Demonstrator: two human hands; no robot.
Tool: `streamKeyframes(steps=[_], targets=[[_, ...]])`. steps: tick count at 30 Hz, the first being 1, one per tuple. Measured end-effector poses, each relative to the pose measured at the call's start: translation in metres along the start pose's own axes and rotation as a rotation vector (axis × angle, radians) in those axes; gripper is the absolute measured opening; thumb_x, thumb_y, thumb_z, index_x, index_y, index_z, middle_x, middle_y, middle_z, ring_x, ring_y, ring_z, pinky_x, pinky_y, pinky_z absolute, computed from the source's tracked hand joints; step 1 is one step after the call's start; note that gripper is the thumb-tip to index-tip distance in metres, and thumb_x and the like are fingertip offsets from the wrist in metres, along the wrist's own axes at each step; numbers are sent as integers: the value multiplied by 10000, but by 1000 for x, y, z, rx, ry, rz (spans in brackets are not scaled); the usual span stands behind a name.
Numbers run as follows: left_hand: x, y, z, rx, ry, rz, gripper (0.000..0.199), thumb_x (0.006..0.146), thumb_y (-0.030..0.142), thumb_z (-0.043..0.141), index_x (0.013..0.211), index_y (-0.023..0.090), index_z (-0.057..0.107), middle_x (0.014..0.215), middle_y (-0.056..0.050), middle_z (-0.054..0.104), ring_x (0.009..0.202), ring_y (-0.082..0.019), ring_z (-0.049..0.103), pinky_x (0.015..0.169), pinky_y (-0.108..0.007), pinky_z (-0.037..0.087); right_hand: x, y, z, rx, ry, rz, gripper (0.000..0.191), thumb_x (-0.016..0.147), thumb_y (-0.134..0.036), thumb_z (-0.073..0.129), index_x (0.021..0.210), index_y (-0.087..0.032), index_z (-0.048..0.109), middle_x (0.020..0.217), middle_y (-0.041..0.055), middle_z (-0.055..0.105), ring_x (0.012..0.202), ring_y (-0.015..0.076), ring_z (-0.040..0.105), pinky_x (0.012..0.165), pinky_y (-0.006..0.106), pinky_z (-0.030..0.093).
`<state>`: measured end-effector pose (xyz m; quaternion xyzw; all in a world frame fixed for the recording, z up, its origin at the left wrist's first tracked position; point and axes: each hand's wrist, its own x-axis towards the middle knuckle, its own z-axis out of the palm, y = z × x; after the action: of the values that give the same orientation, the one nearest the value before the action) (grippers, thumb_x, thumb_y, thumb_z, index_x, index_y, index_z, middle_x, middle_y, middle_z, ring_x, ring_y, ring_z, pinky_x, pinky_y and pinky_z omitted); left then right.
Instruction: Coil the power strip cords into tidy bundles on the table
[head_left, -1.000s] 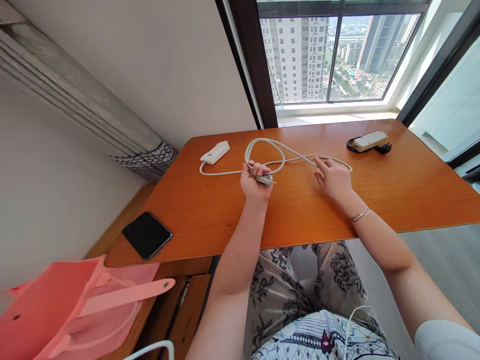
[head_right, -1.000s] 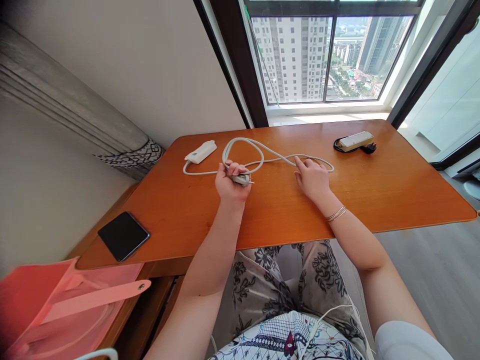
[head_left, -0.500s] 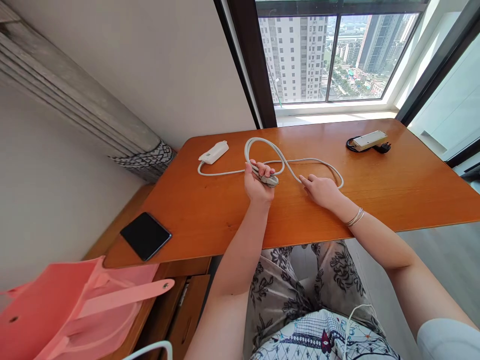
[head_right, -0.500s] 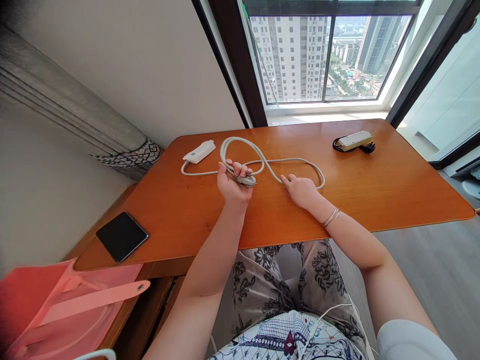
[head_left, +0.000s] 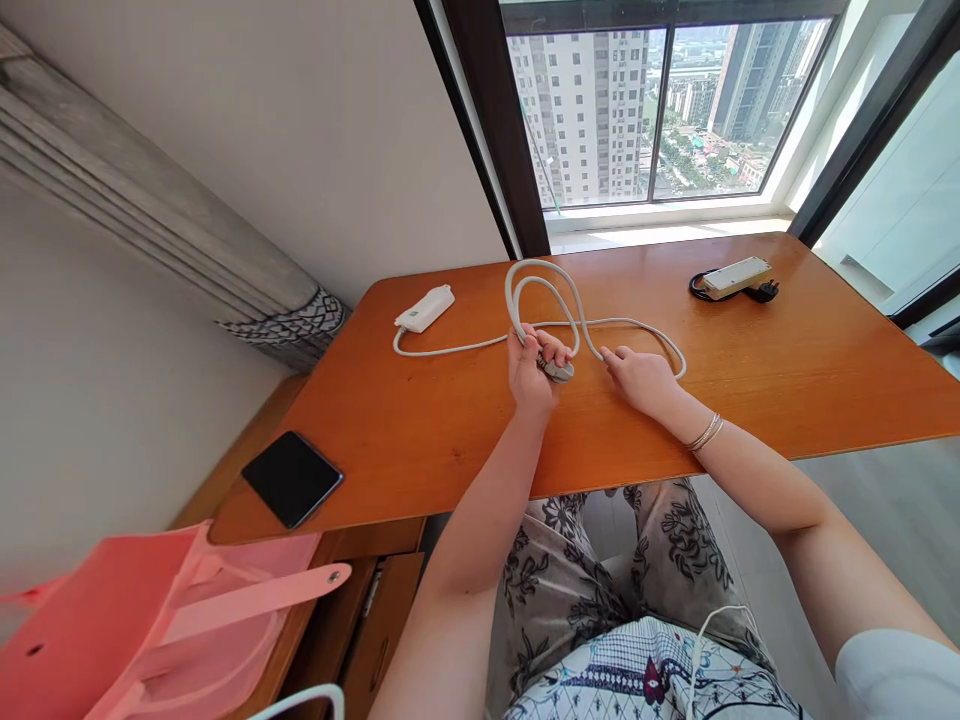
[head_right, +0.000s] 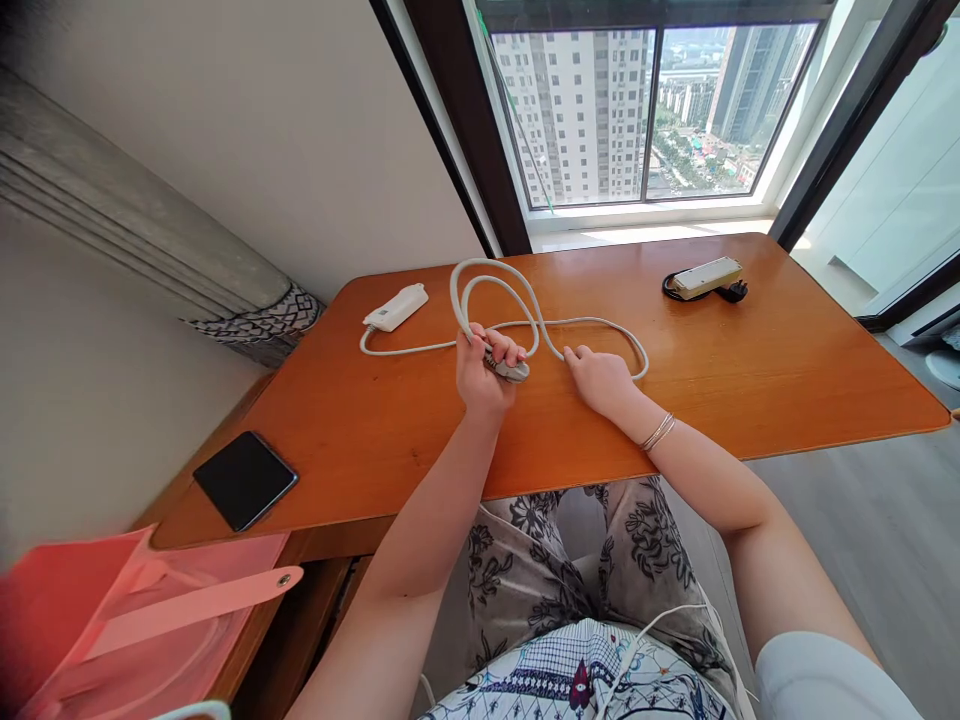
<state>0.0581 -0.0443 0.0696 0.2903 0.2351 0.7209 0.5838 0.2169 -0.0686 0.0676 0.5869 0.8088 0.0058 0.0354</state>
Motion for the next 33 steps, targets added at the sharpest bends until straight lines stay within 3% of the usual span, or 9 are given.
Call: streamKeyframes(steps=[4, 12, 15, 24, 28, 33], targets=[[4, 10, 4, -111, 93, -56, 327, 1032, 355, 546, 756, 221, 431, 506, 93, 304, 424, -88, 371, 523, -208, 401, 2, 2, 2, 9, 6, 25, 523, 1071, -233, 277, 1576, -197, 405, 1268, 185, 657, 1075, 254, 718, 767, 306, 519], [3, 20, 5, -181, 70, -173, 374, 1083, 334, 399, 731, 209, 419, 498, 88, 242, 386, -78, 271, 456, -187, 347, 2, -2, -4, 36, -54, 169, 463, 1005, -83, 319, 1396, -128, 562, 1191, 209, 691, 1077, 272, 734, 763, 314, 555], [2, 21, 6, -176, 69, -175, 397, 1089, 384, 383, 734, 210, 418, 498, 88, 234, 384, -79, 267, 449, -186, 338, 2, -1, -3, 42, -66, 142, 425, 1004, -91, 342, 1346, -118, 592, 1176, 212, 702, 1088, 279, 735, 780, 321, 559], [2, 24, 8, -198, 97, -132, 416, 1106, 391, 304, 746, 213, 412, 493, 87, 237, 373, -80, 260, 445, -185, 337, 1, -10, 1, 41, -79, 12, 458, 1028, -135, 328, 1435, -141, 537, 1172, 201, 722, 1074, 286, 743, 766, 340, 556], [3, 24, 6, -177, 92, -118, 407, 1089, 437, 375, 749, 215, 411, 495, 93, 241, 371, -76, 266, 443, -186, 335, 2, -12, 4, 46, -92, 0, 410, 1015, -131, 353, 1328, -128, 617, 1137, 204, 736, 1065, 298, 745, 776, 354, 558], [4, 25, 3, -162, 86, -113, 416, 1100, 417, 328, 748, 215, 417, 481, 91, 227, 360, -82, 257, 428, -188, 329, 2, -11, 0, 66, -99, 64, 352, 987, -101, 388, 1187, -104, 677, 1078, 209, 752, 1058, 308, 752, 775, 345, 564]])
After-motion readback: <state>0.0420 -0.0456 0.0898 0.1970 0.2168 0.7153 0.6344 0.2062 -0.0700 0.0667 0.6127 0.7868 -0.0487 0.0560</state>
